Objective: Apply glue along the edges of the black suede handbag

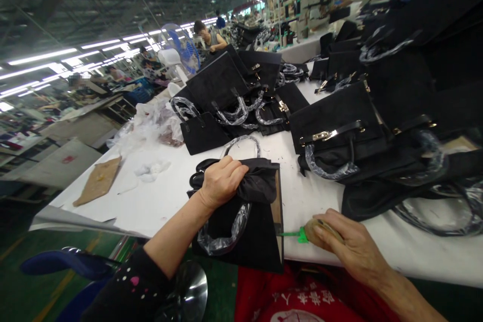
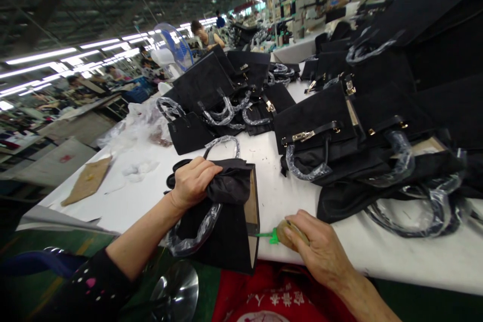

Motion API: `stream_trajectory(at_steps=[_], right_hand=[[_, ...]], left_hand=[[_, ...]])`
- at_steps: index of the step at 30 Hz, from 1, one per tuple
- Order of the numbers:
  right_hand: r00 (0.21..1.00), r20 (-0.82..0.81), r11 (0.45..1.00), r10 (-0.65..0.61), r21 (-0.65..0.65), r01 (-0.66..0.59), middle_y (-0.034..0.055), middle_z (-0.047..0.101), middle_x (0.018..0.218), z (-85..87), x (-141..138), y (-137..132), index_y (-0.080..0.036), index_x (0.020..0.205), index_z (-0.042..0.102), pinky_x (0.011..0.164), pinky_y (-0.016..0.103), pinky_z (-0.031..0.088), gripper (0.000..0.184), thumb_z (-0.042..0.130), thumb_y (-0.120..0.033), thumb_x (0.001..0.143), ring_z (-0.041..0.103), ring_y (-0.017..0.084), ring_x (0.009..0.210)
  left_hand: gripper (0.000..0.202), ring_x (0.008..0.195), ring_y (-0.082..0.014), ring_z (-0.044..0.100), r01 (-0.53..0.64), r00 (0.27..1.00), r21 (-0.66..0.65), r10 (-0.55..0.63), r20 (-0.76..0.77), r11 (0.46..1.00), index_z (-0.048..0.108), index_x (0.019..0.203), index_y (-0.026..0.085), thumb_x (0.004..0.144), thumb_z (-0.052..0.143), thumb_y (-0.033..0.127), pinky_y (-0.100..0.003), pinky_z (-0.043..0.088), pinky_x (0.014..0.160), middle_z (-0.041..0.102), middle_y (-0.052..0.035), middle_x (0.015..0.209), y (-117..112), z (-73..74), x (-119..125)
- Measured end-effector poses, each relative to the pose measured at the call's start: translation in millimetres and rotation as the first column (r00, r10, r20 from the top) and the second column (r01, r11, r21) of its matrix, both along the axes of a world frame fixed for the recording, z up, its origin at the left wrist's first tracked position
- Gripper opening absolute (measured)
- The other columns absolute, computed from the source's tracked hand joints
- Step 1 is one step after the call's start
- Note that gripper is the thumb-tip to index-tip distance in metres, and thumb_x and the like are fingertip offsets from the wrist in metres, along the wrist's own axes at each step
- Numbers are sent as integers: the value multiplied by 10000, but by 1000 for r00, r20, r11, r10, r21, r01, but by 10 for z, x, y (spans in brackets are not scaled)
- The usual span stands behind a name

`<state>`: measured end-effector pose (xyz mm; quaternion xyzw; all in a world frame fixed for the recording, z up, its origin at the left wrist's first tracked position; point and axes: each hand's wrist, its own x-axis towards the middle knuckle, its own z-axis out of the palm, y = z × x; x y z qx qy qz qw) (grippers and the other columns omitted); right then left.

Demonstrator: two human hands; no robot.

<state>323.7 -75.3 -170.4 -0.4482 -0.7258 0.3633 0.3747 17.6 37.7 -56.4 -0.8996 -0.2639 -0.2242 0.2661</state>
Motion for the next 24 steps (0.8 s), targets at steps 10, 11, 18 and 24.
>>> stream_trajectory(at_steps=[10, 11, 18, 24], right_hand=[[990, 113, 996, 89, -28, -87, 3, 567, 764, 42, -2, -38, -216, 906, 649, 653, 268, 434, 254, 447, -315, 1024, 582, 135, 703], [990, 115, 997, 81, -7, -81, 4, 570, 772, 51, 0, -30, -214, 934, 651, 657, 266, 435, 240, 449, -308, 1025, 582, 133, 710], [985, 142, 963, -98, 265, 58, 32, 607, 833, 25, -34, 177, -196, 1026, 649, 681, 276, 442, 159, 527, -297, 1004, 600, 144, 733], [988, 99, 963, -119, 256, 91, 29, 626, 814, 12, -42, 255, -206, 1008, 663, 686, 267, 472, 174, 512, -293, 1004, 620, 149, 734]], left_hand=[[118, 679, -182, 533, -9, 1000, -13, 9, 19, 1000, 634, 943, 130, 910, 531, 85, -292, 447, 601, 661, -63, 744, -12, 51, -18], [113, 680, -184, 531, -7, 1000, -11, 8, 30, 1000, 633, 947, 129, 905, 537, 86, -294, 445, 603, 661, -68, 751, -16, 106, -24], [116, 700, -185, 548, 67, 991, -43, -62, 117, 997, 639, 978, 122, 888, 573, 89, -307, 443, 623, 673, -94, 806, -112, 567, -10], [89, 732, -174, 600, 18, 981, -253, 32, 192, 967, 660, 960, 142, 929, 577, 152, -298, 480, 656, 668, -78, 813, -353, 621, -21]])
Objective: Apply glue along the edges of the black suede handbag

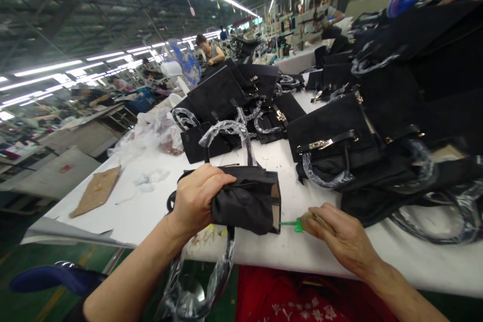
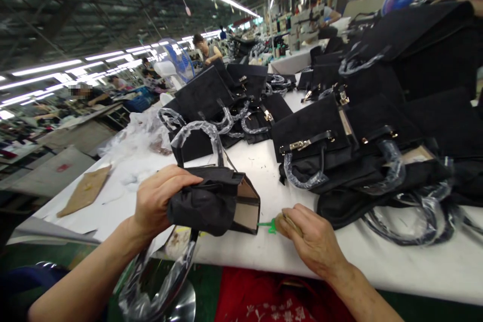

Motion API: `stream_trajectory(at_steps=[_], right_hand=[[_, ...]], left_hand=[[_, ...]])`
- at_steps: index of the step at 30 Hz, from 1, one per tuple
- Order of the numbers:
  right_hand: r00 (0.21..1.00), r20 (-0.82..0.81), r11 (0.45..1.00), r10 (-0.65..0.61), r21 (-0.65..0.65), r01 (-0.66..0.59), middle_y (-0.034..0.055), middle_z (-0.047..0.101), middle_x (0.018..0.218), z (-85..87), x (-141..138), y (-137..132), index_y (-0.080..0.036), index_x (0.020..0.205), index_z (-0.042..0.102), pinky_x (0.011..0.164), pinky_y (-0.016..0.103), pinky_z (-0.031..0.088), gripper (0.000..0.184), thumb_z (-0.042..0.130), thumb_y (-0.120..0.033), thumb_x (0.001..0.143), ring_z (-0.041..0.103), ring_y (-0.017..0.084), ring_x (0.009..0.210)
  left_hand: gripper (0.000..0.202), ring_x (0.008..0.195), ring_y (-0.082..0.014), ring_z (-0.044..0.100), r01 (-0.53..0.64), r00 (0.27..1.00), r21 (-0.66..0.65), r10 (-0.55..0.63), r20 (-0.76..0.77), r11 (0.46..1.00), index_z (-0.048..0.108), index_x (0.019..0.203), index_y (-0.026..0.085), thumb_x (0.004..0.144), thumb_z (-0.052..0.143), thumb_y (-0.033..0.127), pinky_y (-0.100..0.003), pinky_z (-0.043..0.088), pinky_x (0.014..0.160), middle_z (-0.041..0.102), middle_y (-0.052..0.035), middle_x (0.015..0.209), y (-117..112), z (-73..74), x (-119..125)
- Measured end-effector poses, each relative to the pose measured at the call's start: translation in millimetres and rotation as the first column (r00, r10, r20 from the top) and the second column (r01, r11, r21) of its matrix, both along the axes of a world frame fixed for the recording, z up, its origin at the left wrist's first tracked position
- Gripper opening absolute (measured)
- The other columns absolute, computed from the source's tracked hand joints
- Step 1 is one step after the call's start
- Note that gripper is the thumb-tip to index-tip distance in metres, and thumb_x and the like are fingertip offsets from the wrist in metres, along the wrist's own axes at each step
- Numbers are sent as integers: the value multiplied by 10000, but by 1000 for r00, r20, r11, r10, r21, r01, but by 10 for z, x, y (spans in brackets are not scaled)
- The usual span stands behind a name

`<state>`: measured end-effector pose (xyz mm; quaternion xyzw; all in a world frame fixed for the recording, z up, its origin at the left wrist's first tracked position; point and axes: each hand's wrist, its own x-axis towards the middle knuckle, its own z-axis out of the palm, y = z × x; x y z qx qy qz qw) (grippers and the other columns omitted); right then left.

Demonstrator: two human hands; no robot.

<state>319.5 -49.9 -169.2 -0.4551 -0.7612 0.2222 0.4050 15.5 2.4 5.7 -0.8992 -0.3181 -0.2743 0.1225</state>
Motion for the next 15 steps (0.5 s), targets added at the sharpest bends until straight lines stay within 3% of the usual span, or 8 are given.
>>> stream_trajectory(at_steps=[9, 15], right_hand=[[994, -54, 993, -94, -82, 89, 66, 683, 943, -61, -81, 193, -211, 1022, 672, 799, 317, 493, 245, 488, -371, 999, 647, 203, 874], [999, -35, 984, -11, -175, 5, 9, 651, 820, -104, -113, 197, -225, 930, 676, 698, 249, 481, 243, 481, -351, 1003, 625, 149, 756]], left_hand=[[147, 678, -147, 627, -7, 999, -179, 13, 34, 984, 685, 951, 143, 970, 548, 193, -242, 494, 592, 659, -62, 757, -270, -30, -62], [153, 674, -150, 616, 8, 1000, -199, -3, 21, 980, 676, 947, 136, 969, 529, 173, -249, 490, 591, 651, -64, 751, -255, -69, -106]])
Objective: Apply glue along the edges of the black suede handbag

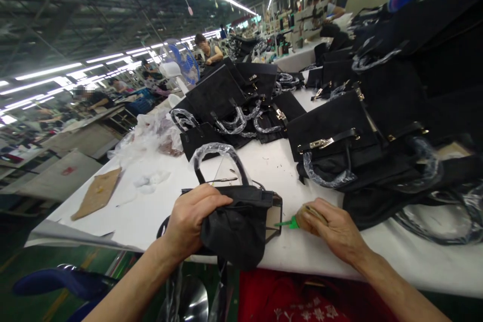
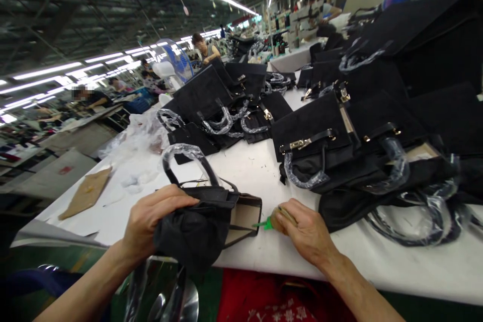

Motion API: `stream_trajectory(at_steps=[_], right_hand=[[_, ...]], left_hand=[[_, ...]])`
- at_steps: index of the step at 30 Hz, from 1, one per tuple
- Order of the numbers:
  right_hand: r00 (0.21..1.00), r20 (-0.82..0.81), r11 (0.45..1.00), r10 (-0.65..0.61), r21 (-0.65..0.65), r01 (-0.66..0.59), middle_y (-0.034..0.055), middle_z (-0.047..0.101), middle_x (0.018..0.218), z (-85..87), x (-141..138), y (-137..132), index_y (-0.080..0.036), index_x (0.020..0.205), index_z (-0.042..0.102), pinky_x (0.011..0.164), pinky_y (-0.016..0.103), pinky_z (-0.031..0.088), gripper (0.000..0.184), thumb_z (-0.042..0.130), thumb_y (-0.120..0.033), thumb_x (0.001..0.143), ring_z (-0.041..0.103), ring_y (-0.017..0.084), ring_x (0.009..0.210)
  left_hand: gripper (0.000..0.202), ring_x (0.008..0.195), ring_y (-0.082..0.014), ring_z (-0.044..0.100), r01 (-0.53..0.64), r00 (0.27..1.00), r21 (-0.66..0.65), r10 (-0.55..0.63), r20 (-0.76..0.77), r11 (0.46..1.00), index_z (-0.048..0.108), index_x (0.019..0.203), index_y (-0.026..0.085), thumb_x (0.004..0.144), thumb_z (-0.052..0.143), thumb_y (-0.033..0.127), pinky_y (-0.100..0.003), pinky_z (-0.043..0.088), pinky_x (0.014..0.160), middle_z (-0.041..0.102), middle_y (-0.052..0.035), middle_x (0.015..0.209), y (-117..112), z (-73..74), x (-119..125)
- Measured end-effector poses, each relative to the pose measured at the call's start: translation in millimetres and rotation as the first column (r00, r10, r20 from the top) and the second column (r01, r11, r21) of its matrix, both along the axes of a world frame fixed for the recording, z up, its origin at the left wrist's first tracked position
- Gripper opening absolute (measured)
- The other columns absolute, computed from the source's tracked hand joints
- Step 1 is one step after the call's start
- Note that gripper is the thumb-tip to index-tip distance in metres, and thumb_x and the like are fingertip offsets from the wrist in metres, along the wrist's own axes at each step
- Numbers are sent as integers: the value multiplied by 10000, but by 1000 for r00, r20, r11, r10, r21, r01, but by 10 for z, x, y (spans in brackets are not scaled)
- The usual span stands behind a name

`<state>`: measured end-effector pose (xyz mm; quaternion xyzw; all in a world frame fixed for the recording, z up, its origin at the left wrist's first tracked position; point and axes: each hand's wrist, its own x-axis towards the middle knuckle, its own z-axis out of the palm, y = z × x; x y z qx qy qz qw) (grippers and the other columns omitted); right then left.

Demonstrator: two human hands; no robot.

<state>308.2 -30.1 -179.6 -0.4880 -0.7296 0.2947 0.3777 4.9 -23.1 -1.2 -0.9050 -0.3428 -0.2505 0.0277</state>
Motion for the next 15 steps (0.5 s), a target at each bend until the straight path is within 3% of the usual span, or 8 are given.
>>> stream_trajectory(at_steps=[3, 8, 12, 15], right_hand=[[998, -8, 998, -57, -6, 57, 43, 663, 904, -22, 7, 13, -205, 1000, 667, 790, 288, 479, 271, 454, -372, 1011, 628, 179, 847], [1000, -9, 999, 13, -43, -14, -1, 632, 760, 16, 35, 38, -222, 828, 659, 659, 252, 468, 279, 478, -351, 997, 605, 145, 703], [999, -21, 999, -45, -28, 44, 26, 662, 855, 27, 47, 59, -212, 926, 668, 753, 289, 471, 274, 454, -364, 1003, 628, 174, 807], [1000, -17, 999, -26, -37, 26, 5, 634, 784, 14, 44, 65, -218, 848, 653, 695, 273, 458, 281, 469, -367, 1000, 608, 152, 726]], left_hand=[[160, 681, -151, 623, 3, 1000, 0, -3, 1, 1000, 676, 954, 141, 973, 522, 182, -251, 497, 600, 656, -65, 762, 7, 6, -3], [178, 681, -153, 627, -10, 1000, -9, 10, -5, 1000, 673, 952, 154, 985, 505, 199, -247, 499, 596, 656, -62, 758, -13, 12, -15], [158, 674, -148, 618, 0, 1000, -6, 0, -9, 1000, 671, 948, 149, 978, 519, 183, -247, 496, 601, 650, -58, 752, -24, 17, -18], [168, 670, -145, 610, 6, 1000, -6, -6, 0, 1000, 669, 943, 148, 984, 510, 183, -244, 490, 600, 644, -55, 744, -23, 19, -13]])
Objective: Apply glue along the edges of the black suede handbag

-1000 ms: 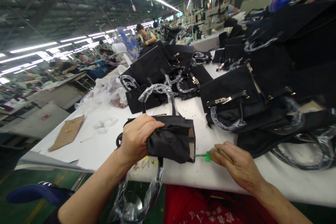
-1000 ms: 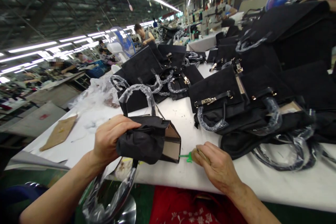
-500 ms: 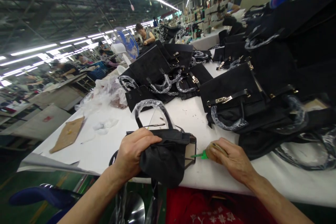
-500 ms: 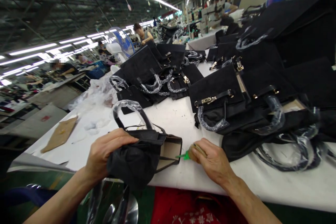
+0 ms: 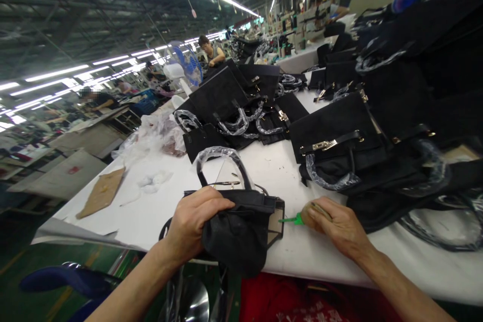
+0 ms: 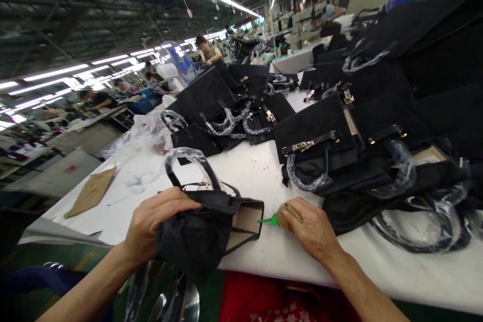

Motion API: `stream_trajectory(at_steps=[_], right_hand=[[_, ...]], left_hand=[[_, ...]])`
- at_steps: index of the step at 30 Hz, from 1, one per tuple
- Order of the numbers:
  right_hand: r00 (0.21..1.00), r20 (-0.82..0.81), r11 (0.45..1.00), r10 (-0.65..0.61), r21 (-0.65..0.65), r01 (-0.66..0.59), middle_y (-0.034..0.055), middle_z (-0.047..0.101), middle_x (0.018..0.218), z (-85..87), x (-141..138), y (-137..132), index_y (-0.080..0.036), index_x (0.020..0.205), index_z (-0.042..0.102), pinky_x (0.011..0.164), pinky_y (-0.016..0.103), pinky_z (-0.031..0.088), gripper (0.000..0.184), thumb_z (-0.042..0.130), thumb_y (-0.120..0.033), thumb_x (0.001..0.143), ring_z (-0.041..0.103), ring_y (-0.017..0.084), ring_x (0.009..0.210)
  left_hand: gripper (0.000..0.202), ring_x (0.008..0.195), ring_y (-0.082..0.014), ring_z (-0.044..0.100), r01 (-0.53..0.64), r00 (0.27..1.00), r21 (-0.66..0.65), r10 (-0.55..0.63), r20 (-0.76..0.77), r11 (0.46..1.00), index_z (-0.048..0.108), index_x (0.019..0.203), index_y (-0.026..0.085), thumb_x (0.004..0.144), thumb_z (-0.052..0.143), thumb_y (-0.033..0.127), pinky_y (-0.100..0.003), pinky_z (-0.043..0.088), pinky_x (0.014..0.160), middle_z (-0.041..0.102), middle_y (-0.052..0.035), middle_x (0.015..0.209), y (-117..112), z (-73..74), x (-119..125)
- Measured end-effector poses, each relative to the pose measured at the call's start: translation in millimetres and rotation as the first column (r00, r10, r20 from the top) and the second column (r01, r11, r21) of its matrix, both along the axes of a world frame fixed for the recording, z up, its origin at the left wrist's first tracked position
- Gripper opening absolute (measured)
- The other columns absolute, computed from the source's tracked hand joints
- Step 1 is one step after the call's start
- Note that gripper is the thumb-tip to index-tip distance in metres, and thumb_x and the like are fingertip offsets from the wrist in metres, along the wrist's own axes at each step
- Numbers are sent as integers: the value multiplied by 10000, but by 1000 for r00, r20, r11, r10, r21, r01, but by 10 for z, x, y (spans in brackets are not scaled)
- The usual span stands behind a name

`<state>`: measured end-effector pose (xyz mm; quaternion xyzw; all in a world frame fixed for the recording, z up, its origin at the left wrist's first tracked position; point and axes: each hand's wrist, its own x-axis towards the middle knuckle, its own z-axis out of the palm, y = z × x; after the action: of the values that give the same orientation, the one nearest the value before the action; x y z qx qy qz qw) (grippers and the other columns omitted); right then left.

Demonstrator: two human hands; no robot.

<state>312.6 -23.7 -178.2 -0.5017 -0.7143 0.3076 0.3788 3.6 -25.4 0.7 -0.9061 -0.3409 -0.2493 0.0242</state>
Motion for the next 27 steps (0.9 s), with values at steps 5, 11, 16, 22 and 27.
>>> stream_trajectory(at_steps=[5, 11, 16, 22, 27], right_hand=[[999, 7, 999, -37, 25, 37, 45, 657, 909, 7, -5, -16, -207, 912, 650, 785, 310, 448, 298, 443, -399, 1007, 619, 185, 847], [999, 14, 999, 29, -46, -28, -1, 624, 796, 75, 13, -31, -219, 821, 625, 693, 271, 444, 291, 466, -386, 998, 605, 150, 740], [999, 11, 995, 34, -95, -33, -17, 620, 769, 71, 18, -31, -222, 816, 625, 663, 261, 437, 291, 484, -403, 995, 601, 138, 708], [996, -50, 997, -79, -6, 79, 27, 668, 977, 9, 1, 1, -221, 1029, 657, 856, 294, 435, 274, 478, -424, 990, 627, 180, 920], [999, -31, 998, -10, -57, 8, -4, 641, 848, -1, -10, -15, -235, 901, 657, 728, 274, 438, 280, 477, -427, 996, 613, 150, 781]], left_hand=[[197, 672, -141, 606, 5, 1000, 3, -5, 7, 1000, 669, 937, 136, 997, 507, 231, -241, 479, 592, 641, -59, 740, 9, -13, -2], [189, 681, -145, 602, -5, 1000, -10, 5, 12, 1000, 664, 954, 144, 1002, 501, 228, -254, 478, 600, 640, -60, 749, 5, -8, -4], [189, 677, -141, 600, 8, 1000, -27, -7, 27, 1000, 666, 948, 138, 1000, 504, 220, -248, 480, 601, 639, -59, 745, -14, -3, 0], [177, 684, -143, 602, 12, 1000, -24, -11, 22, 1000, 669, 939, 129, 987, 514, 201, -240, 479, 610, 641, -60, 748, -19, 9, 5], [192, 688, -150, 597, 3, 1000, -44, -2, 27, 999, 673, 935, 128, 986, 503, 203, -246, 468, 606, 640, -65, 751, -31, -32, -23]])
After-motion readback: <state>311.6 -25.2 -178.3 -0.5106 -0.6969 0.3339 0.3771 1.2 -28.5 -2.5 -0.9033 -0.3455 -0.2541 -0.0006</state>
